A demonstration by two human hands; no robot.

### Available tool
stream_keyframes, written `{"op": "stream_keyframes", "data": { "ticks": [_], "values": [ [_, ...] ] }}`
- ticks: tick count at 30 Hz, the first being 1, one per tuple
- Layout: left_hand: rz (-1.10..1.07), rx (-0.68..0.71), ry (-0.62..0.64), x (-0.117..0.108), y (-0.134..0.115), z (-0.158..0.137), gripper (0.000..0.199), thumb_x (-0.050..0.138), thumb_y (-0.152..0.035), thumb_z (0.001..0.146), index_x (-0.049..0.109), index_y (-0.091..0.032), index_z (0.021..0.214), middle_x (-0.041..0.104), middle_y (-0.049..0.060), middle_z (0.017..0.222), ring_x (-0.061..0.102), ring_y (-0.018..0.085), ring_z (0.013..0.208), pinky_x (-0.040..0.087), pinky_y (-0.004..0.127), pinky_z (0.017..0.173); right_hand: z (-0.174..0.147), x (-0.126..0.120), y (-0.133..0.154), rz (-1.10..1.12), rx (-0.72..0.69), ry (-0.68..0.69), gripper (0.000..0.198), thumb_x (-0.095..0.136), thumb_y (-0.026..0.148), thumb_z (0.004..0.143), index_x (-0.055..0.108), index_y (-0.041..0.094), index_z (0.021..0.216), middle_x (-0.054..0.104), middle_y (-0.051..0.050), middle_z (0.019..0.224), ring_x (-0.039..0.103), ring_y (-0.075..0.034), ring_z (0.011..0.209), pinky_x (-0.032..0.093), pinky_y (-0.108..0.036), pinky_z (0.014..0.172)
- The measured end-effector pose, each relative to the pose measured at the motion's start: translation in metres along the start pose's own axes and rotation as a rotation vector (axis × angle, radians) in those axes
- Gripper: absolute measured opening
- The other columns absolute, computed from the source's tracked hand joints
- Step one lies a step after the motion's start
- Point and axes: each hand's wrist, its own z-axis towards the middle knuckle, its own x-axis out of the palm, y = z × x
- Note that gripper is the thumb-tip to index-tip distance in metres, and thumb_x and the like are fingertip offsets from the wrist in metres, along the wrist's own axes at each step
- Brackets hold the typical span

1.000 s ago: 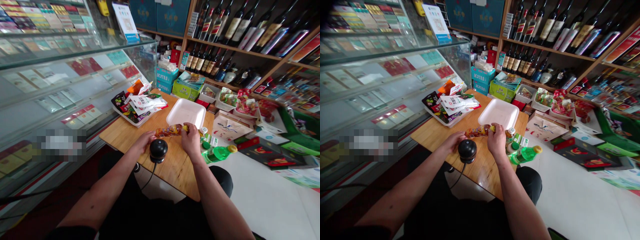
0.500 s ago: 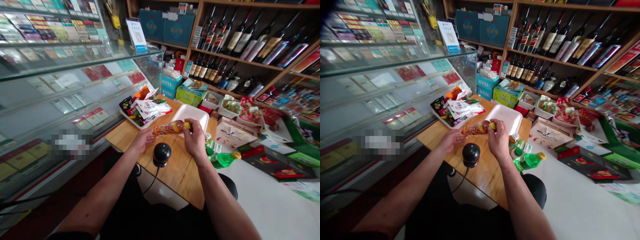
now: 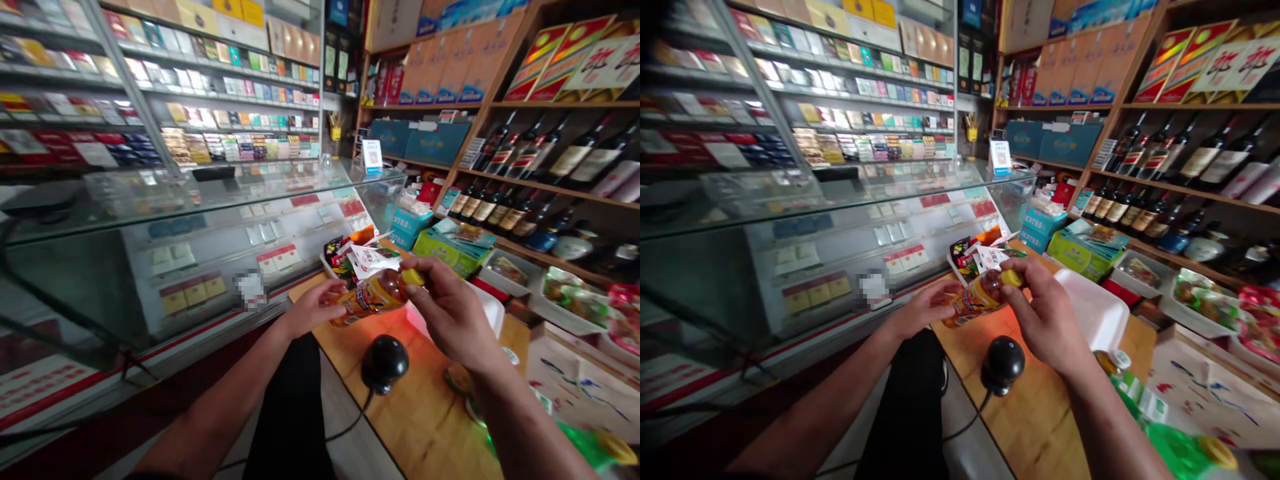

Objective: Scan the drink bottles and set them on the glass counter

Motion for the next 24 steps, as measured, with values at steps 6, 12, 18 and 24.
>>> {"op": "stream_keyframes", "data": {
  "ticks": [6, 12, 18, 24],
  "values": [
    [0.072, 0.054, 0.084, -0.027, -0.055, -0.053, 0.068, 0.080, -0.031, 0.082, 0.054, -0.020, 0.143, 0.059, 0.010, 0.141, 0.058, 0.031, 0.128, 0.046, 0.046, 0.111, 0.038, 0.036, 0.041, 0.111, -0.120, 0.165, 0.027, 0.058, 0.037, 0.099, 0.063, 0.027, 0.123, 0.066, -0.008, 0.118, 0.063, -0.025, 0.107, 0.053, -0.043, 0.091],
    [0.057, 0.111, -0.180, -0.053, -0.067, -0.093, 0.061, 0.075, -0.030, 0.087, 0.052, -0.019, 0.142, 0.060, 0.009, 0.138, 0.059, 0.029, 0.124, 0.049, 0.042, 0.106, 0.076, 0.091, 0.080, 0.297, -0.114, 0.191, 0.033, 0.061, 0.038, 0.098, 0.059, 0.024, 0.128, 0.067, -0.008, 0.115, 0.066, -0.022, 0.101, 0.054, -0.039, 0.088],
    [0.175, 0.205, -0.470, -0.106, -0.098, -0.113, 0.056, 0.073, -0.034, 0.089, 0.052, -0.018, 0.139, 0.062, 0.010, 0.134, 0.061, 0.026, 0.120, 0.049, 0.039, 0.103, 0.081, 0.171, 0.121, 0.345, -0.056, 0.100, 0.033, 0.062, 0.033, 0.095, 0.061, 0.019, 0.125, 0.068, -0.010, 0.114, 0.066, -0.019, 0.091, 0.055, -0.035, 0.080],
    [0.275, 0.325, -0.708, -0.165, -0.135, -0.120, 0.054, 0.075, -0.037, 0.086, 0.055, -0.016, 0.132, 0.066, 0.010, 0.126, 0.065, 0.025, 0.110, 0.053, 0.036, 0.095, 0.089, 0.239, 0.166, 0.414, -0.194, 0.293, 0.037, 0.056, 0.017, 0.092, 0.060, 0.017, 0.128, 0.067, -0.010, 0.121, 0.066, -0.021, 0.107, 0.053, -0.039, 0.097]
  ]
}}
